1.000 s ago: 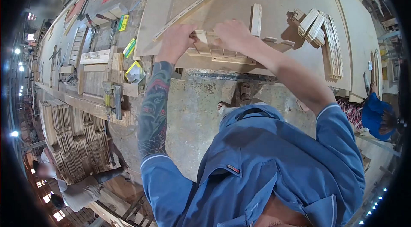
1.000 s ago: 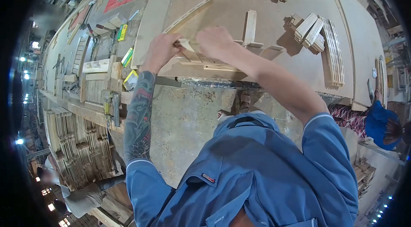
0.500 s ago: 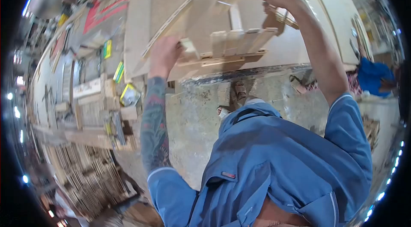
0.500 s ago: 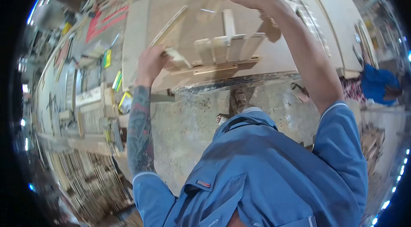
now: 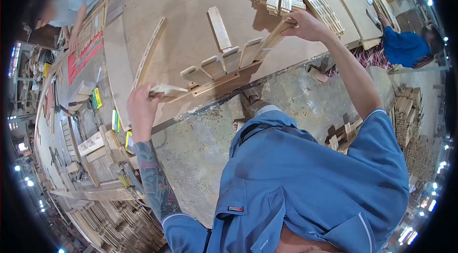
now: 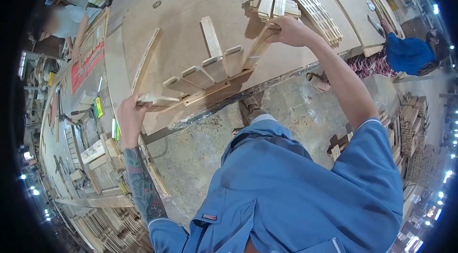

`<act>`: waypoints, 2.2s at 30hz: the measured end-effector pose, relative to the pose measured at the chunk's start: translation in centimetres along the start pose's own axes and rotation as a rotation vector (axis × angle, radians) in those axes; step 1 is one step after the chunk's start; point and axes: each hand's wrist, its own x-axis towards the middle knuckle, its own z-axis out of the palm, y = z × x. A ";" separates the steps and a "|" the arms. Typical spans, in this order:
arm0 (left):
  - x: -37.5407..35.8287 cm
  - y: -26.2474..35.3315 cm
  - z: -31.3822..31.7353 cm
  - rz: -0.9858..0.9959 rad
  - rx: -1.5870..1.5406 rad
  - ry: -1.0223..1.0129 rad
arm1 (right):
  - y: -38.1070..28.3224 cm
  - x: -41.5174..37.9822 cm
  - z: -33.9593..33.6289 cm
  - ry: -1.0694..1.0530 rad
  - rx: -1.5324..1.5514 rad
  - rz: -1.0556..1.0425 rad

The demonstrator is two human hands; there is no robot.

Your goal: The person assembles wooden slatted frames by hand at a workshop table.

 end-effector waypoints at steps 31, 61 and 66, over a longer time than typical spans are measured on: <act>0.6 2.9 -1.2 -0.166 -0.096 -0.021 | -10.3 2.2 4.1 -0.177 -0.272 -0.563; 0.0 1.2 -0.7 -0.095 -0.105 -0.023 | -17.8 17.7 3.0 -0.330 0.235 -0.528; -0.4 0.8 0.2 -0.058 -0.130 0.031 | -21.0 14.4 8.3 -0.321 0.247 -0.629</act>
